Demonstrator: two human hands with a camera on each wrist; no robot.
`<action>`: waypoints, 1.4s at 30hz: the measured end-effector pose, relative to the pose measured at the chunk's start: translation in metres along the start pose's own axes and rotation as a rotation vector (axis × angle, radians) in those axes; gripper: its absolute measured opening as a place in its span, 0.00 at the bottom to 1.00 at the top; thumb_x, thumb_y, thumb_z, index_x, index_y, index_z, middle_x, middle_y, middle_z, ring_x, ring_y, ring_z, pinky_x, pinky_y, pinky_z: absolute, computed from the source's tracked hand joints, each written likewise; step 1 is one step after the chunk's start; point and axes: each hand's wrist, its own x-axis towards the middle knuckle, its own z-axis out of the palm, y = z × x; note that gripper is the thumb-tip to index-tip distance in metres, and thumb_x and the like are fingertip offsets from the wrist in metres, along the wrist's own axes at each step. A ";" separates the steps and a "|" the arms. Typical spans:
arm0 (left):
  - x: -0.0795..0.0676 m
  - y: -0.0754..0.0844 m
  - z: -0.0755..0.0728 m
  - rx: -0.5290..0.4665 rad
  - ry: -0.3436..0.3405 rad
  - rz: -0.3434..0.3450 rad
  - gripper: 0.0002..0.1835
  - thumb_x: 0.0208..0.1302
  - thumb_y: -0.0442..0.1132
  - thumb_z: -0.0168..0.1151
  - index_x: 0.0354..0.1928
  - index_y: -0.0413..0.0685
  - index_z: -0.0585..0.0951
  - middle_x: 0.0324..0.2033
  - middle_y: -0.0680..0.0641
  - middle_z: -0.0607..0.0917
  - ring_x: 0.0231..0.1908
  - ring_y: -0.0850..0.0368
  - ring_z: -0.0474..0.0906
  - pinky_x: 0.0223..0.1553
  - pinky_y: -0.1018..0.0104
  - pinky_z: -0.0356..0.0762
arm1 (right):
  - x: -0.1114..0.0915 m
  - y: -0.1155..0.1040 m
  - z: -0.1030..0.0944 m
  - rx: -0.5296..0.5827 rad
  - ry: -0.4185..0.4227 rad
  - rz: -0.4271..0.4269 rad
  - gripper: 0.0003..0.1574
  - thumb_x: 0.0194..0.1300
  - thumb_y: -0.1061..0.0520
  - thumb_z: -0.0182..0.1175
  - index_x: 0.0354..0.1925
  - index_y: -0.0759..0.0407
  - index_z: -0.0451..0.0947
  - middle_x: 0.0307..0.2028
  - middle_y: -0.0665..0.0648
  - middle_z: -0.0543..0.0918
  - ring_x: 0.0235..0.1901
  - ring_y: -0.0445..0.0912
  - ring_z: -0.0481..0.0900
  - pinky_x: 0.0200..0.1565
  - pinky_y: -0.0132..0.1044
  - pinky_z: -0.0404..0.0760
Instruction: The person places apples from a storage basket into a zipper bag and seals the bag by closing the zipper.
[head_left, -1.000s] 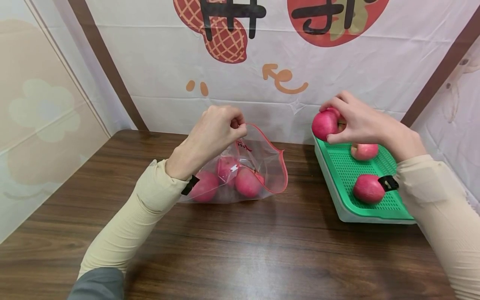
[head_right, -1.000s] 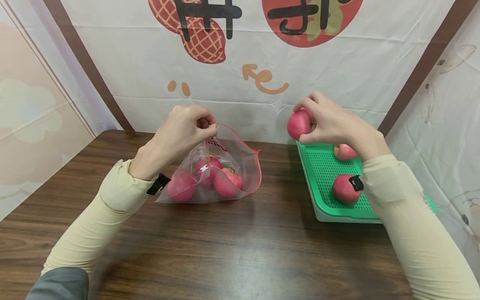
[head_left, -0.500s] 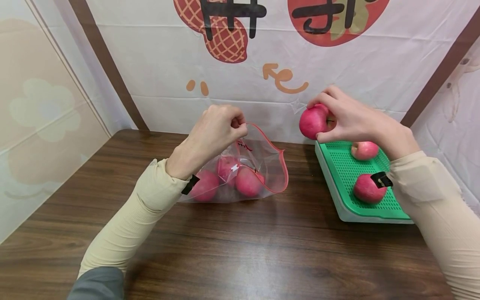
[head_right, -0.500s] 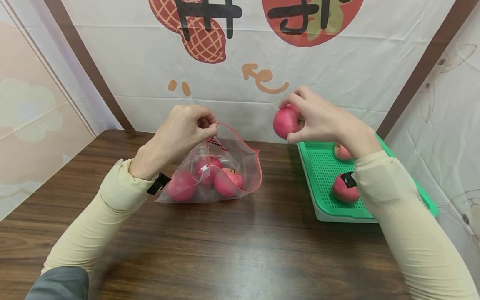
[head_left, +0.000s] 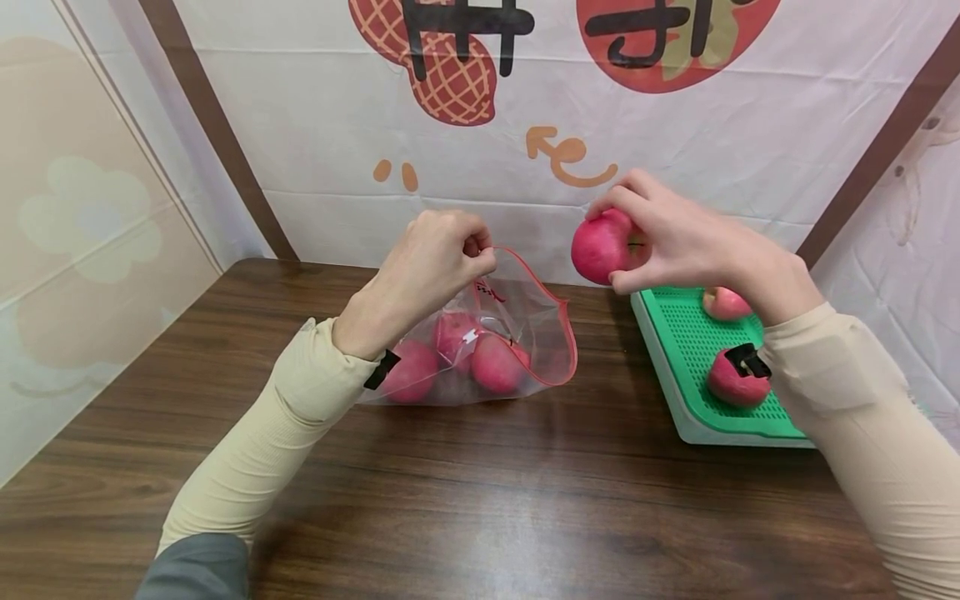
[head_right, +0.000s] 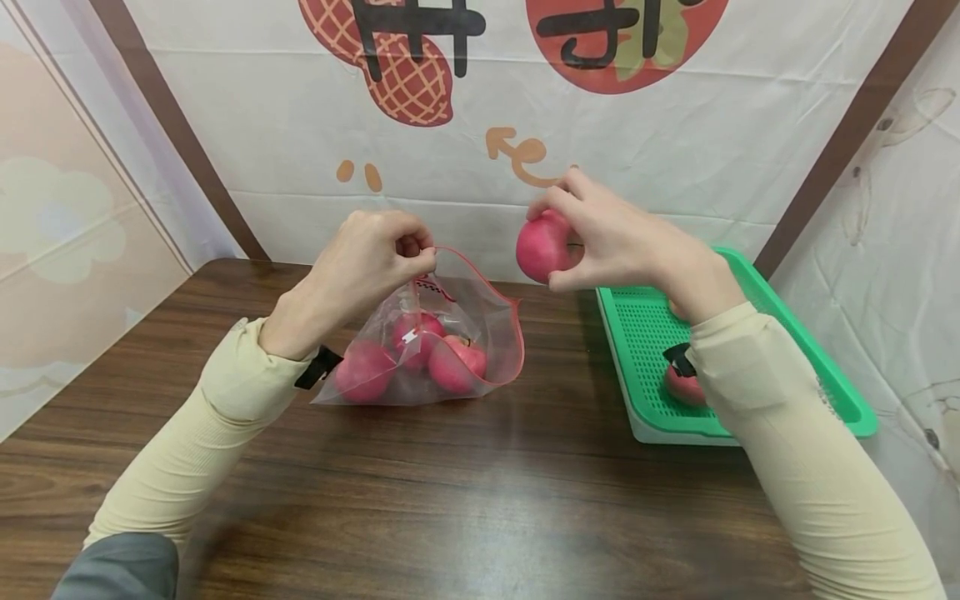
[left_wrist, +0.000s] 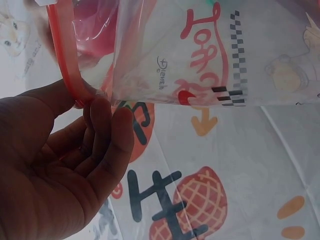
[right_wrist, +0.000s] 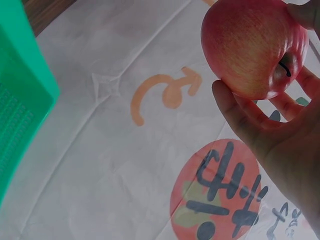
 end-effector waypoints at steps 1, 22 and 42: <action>0.000 0.000 0.000 0.000 -0.002 0.001 0.07 0.55 0.32 0.56 0.26 0.47 0.83 0.22 0.50 0.80 0.25 0.57 0.72 0.30 0.65 0.69 | 0.001 -0.002 0.001 0.003 0.000 -0.004 0.38 0.46 0.55 0.74 0.56 0.53 0.71 0.49 0.53 0.68 0.49 0.43 0.68 0.43 0.40 0.76; 0.000 -0.001 -0.002 -0.005 0.001 0.008 0.07 0.55 0.33 0.56 0.25 0.47 0.82 0.21 0.51 0.79 0.25 0.58 0.71 0.29 0.66 0.69 | 0.023 -0.032 0.018 0.039 -0.046 -0.088 0.39 0.45 0.51 0.75 0.56 0.51 0.71 0.51 0.50 0.70 0.47 0.41 0.72 0.43 0.38 0.80; -0.001 0.000 -0.003 -0.008 0.002 0.017 0.07 0.59 0.36 0.59 0.28 0.46 0.85 0.21 0.51 0.83 0.22 0.58 0.73 0.26 0.67 0.70 | 0.039 -0.053 0.045 0.059 -0.040 -0.185 0.38 0.47 0.49 0.73 0.57 0.53 0.71 0.50 0.53 0.71 0.47 0.43 0.70 0.43 0.36 0.77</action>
